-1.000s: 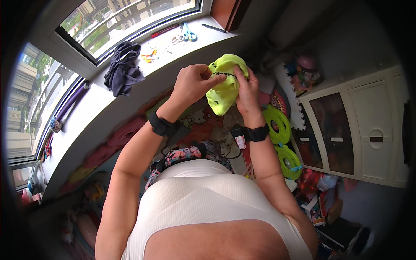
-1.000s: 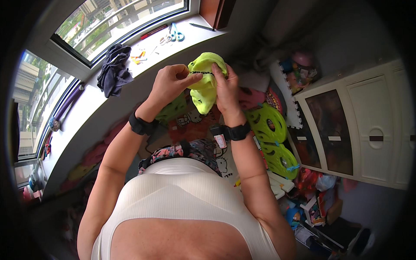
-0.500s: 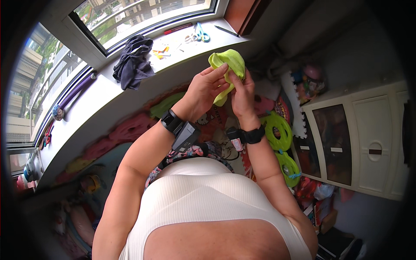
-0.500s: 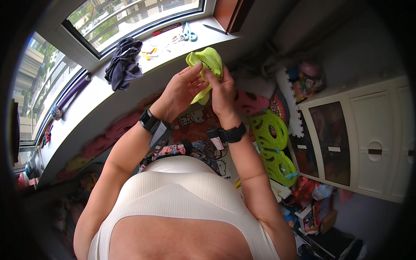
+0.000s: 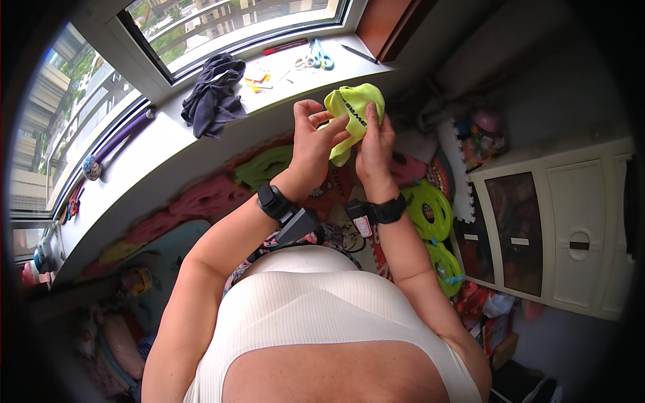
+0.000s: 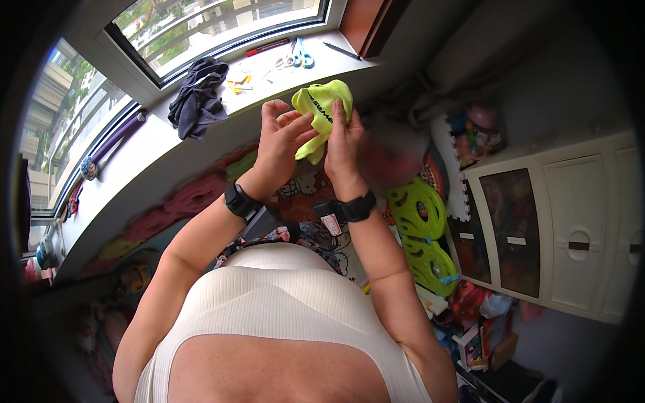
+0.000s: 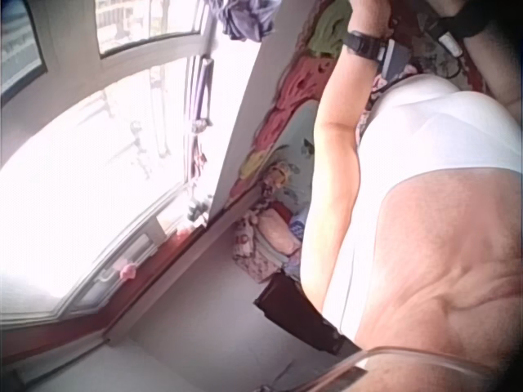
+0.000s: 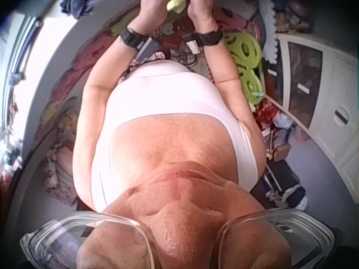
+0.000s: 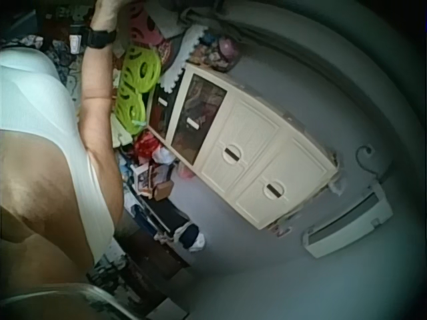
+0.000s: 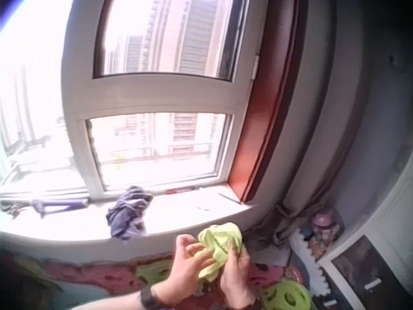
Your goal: Organizing various small items including fabric, pens, and flashcards on a windowsill.
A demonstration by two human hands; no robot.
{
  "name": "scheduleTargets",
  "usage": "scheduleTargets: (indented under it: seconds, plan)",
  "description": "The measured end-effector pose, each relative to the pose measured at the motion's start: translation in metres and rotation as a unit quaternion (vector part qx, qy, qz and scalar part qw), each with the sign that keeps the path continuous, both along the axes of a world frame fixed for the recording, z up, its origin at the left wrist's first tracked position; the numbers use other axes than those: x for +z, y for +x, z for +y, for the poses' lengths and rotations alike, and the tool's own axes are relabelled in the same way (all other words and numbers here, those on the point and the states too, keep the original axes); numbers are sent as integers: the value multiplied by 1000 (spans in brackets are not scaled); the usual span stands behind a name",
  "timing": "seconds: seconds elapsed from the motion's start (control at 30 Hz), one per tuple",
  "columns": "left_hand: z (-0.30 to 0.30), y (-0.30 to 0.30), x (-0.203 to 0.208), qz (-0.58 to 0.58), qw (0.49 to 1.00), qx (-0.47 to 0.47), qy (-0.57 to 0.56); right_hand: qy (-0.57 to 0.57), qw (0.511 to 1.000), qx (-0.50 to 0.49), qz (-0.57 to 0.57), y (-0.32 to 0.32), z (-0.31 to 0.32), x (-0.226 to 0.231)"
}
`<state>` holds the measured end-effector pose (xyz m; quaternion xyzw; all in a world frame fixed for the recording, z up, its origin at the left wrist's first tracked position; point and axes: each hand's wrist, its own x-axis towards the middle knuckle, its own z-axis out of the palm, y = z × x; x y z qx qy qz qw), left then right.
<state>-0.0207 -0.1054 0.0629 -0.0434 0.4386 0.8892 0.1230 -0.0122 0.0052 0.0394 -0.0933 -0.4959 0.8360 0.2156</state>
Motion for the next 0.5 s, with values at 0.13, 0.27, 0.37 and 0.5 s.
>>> scheduleTargets:
  seconds: [0.13, 0.27, 0.37, 0.5]
  plan:
    - [-2, -8, -11, 20, 999, -22, -31, 28, 1000, -7, 9, -3, -3, -2]
    - [3, -7, -6, -13, 998, 10, -59, 28, 999, -6, 14, -4, -5, -2]
    - [4, -9, -8, 16, 998, 6, -63, 25, 1000, -5, 19, -5, -8, -2]
    - [5, -13, -14, 51, 996, 29, -74, 48, 999, -18, 17, -7, -12, -3]
